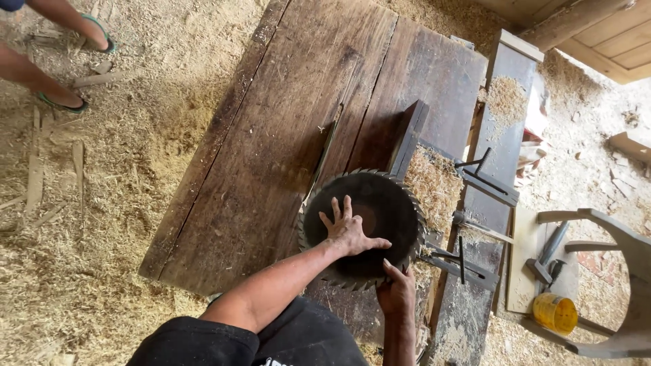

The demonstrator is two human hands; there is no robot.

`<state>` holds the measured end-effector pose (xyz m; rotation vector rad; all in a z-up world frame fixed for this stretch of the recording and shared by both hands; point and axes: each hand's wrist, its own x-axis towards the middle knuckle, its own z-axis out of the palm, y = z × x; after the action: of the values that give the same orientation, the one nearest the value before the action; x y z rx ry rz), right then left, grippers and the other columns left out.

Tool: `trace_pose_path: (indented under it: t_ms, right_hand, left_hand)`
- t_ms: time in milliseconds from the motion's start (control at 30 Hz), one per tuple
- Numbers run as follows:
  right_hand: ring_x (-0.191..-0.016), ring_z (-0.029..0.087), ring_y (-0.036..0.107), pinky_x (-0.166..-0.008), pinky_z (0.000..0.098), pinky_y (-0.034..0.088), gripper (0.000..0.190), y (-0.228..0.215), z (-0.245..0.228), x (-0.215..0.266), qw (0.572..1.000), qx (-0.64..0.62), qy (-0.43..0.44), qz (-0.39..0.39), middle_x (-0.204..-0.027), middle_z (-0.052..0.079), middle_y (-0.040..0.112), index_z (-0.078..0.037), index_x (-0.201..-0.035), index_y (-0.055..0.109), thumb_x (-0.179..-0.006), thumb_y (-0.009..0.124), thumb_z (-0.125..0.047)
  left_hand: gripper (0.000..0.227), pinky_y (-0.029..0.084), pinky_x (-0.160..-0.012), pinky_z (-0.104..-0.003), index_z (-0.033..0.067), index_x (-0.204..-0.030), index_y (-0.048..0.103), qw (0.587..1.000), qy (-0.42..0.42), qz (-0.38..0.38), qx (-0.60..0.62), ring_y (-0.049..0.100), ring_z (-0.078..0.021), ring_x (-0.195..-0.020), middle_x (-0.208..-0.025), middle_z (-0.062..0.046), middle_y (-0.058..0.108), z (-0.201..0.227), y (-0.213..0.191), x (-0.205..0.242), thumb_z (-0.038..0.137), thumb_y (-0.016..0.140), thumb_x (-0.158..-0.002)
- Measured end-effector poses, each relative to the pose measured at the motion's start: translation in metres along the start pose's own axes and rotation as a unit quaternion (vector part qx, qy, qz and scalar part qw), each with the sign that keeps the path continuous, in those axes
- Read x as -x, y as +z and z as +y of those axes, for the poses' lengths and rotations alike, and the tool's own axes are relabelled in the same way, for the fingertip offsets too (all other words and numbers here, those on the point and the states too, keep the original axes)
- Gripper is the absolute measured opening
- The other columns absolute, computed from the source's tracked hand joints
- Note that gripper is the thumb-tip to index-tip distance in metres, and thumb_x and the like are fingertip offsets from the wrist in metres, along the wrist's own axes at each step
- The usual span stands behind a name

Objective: Inspecting and rotating a large circular saw blade on a wooden workbench.

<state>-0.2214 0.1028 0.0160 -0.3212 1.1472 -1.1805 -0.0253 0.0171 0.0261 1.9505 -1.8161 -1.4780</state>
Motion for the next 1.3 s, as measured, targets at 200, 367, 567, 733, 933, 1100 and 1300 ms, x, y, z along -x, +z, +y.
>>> trace_pose_path:
  t_ms: [200,367,567,733,933,1100,1300]
  right_hand:
    - [-0.093,0.023,0.072,-0.083,0.0356,0.06,0.041,0.016,-0.016,-0.001,1.0,0.026,0.003,0.004,-0.107,0.009,0.073,-0.002,-0.123,0.063,-0.084,0.062,0.009]
    - [-0.091,0.026,0.073,-0.083,0.0387,0.061,0.042,0.032,-0.025,-0.002,0.999,0.043,0.013,-0.01,-0.106,0.012,0.073,-0.001,-0.122,0.062,-0.081,0.061,0.01]
    - [-0.092,0.027,0.071,-0.082,0.0403,0.06,0.041,0.009,-0.015,-0.024,0.998,0.056,0.011,-0.032,-0.107,0.013,0.071,0.002,-0.125,0.06,-0.085,0.064,0.011]
    - [-0.093,0.027,0.073,-0.082,0.0407,0.062,0.046,0.035,-0.029,-0.019,0.998,0.052,0.032,-0.021,-0.108,0.014,0.072,0.001,-0.126,0.06,-0.081,0.061,0.011]
    - [-0.092,0.028,0.073,-0.082,0.0409,0.062,0.044,0.033,-0.034,-0.03,0.997,0.07,0.031,-0.009,-0.108,0.016,0.072,0.003,-0.124,0.06,-0.081,0.061,0.012]
    - [-0.086,0.028,0.074,-0.077,0.0392,0.063,0.035,0.029,-0.04,-0.039,0.993,0.102,0.053,0.002,-0.101,0.015,0.072,0.003,-0.118,0.061,-0.083,0.063,0.01]
    - [-0.08,0.025,0.075,-0.07,0.0377,0.065,0.03,0.034,-0.044,-0.039,0.992,0.112,0.05,-0.012,-0.094,0.013,0.074,0.003,-0.112,0.063,-0.083,0.064,0.01]
  left_hand:
    - [0.116,-0.006,-0.112,-0.086,0.0165,-0.139,0.061,1.0,-0.002,-0.006,0.02,-0.021,-0.0533,-0.153,-0.17,-0.018,-0.014,-0.012,-0.002,0.0,0.093,0.064,-0.053]
    - [0.109,-0.001,-0.111,-0.088,0.0118,-0.132,0.069,0.998,-0.022,-0.029,0.041,-0.019,-0.0569,-0.154,-0.174,-0.019,-0.017,-0.02,0.006,-0.006,0.093,0.062,-0.059]
    - [0.112,0.003,-0.11,-0.089,0.0132,-0.135,0.066,0.998,-0.035,-0.017,0.052,-0.016,-0.056,-0.153,-0.172,-0.019,-0.015,-0.022,0.001,-0.017,0.094,0.064,-0.056]
    - [0.11,0.003,-0.109,-0.089,0.0127,-0.132,0.068,0.997,-0.04,-0.032,0.061,-0.017,-0.0561,-0.154,-0.173,-0.019,-0.015,-0.024,-0.002,-0.02,0.093,0.063,-0.057]
    - [0.109,0.004,-0.109,-0.09,0.0093,-0.128,0.071,0.996,-0.041,-0.026,0.069,-0.017,-0.0581,-0.153,-0.173,-0.02,-0.013,-0.017,-0.009,-0.022,0.092,0.064,-0.058]
    - [0.112,0.006,-0.106,-0.092,0.0064,-0.13,0.068,0.996,-0.043,-0.019,0.073,-0.017,-0.0593,-0.152,-0.171,-0.021,-0.013,-0.016,-0.008,-0.026,0.093,0.064,-0.058]
    - [0.109,0.004,-0.108,-0.091,0.0072,-0.127,0.071,0.994,-0.059,-0.031,0.081,-0.016,-0.0586,-0.153,-0.172,-0.02,-0.014,-0.011,-0.011,-0.023,0.091,0.065,-0.058]
